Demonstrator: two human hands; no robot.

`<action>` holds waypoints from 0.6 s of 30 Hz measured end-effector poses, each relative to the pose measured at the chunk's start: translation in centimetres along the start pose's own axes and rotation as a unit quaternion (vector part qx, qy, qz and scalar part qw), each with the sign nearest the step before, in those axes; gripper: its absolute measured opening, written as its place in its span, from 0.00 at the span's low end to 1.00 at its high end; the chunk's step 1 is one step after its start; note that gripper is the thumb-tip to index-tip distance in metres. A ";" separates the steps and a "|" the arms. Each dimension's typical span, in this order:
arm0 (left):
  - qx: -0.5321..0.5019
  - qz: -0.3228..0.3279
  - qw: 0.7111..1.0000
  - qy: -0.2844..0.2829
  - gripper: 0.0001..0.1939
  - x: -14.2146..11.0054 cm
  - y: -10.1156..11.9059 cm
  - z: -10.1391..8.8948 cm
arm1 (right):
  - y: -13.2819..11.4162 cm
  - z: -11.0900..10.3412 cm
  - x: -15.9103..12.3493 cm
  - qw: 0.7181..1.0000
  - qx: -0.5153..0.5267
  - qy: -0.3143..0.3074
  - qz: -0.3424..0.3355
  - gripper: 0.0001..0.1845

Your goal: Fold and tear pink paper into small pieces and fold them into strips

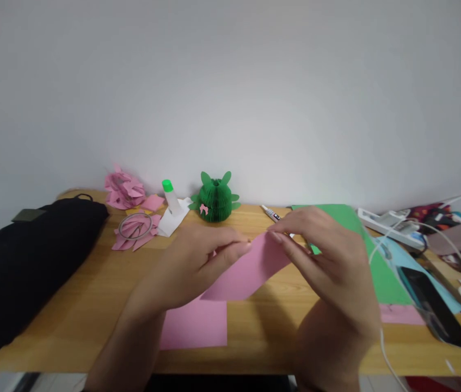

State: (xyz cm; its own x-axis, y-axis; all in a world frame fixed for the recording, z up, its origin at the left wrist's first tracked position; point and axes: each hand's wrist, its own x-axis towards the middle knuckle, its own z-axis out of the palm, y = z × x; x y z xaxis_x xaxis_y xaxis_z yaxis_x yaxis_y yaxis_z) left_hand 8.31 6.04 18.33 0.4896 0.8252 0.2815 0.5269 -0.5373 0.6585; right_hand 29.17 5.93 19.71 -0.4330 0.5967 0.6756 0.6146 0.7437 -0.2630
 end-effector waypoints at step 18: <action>-0.321 -0.074 0.930 0.161 0.12 0.6 -1.5 -0.1 | 0.6 0.9 -1.1 0.910 0.263 0.140 0.287 0.11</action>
State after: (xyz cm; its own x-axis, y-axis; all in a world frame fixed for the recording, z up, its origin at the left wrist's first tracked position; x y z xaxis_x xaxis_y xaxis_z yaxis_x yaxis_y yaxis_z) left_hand 7.76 7.32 17.56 0.1564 0.9467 0.2815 -0.0028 -0.2846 0.9586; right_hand 29.47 6.00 18.20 0.0912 0.8869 0.4528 0.2541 0.4189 -0.8717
